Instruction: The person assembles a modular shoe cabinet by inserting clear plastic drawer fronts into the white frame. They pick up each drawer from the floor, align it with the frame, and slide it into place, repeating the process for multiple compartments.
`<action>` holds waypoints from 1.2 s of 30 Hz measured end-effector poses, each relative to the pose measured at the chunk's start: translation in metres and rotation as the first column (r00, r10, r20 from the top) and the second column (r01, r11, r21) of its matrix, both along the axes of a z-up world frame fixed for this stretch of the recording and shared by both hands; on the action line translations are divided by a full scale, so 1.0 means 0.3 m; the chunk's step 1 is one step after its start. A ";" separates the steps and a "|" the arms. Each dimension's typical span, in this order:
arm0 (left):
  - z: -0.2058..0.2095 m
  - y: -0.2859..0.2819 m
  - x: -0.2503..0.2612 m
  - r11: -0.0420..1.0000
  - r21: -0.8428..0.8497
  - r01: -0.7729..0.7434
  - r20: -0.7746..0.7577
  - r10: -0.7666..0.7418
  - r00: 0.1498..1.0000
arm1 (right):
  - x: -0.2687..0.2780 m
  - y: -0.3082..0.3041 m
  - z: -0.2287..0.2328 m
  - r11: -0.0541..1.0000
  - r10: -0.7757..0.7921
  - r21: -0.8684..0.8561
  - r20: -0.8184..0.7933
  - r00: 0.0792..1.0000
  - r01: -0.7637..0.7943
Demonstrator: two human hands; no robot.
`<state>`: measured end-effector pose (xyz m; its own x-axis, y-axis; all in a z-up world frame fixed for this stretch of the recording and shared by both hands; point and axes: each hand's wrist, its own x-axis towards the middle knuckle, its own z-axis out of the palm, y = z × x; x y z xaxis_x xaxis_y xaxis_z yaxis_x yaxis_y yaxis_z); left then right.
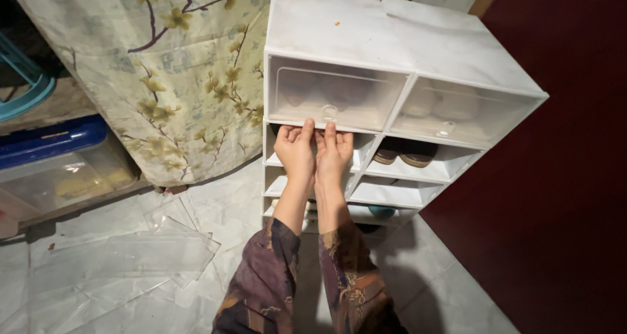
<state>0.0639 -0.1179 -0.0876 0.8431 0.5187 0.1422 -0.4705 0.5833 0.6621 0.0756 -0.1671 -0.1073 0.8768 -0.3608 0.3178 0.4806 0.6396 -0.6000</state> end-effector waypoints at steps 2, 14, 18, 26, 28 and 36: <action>-0.017 0.007 -0.001 0.999 0.027 0.029 0.008 -0.029 1.000 | -0.020 -0.003 0.012 1.000 0.011 -0.011 -0.025 1.000 -0.011; -0.015 -0.118 -0.007 0.984 0.129 0.123 -0.053 -0.117 0.992 | -0.067 -0.273 0.018 0.976 0.103 0.210 -0.171 0.980 -0.066; 0.002 -0.144 -0.011 0.991 0.081 0.109 -0.064 -0.104 0.992 | -0.007 -0.310 0.009 0.919 0.233 0.366 -0.195 0.953 -0.149; 0.013 -0.158 0.002 0.995 0.071 0.066 -0.092 -0.060 0.994 | 0.062 -0.281 -0.012 0.920 0.127 0.392 -0.267 0.955 -0.012; 0.009 -0.153 0.007 0.996 0.052 0.076 -0.095 -0.071 0.993 | 0.076 -0.263 -0.010 0.914 0.094 0.405 -0.269 0.959 0.024; -0.035 -0.059 -0.011 0.986 0.136 0.099 -0.111 -0.084 0.990 | 0.013 -0.198 -0.027 0.938 0.087 0.345 -0.194 0.977 -0.015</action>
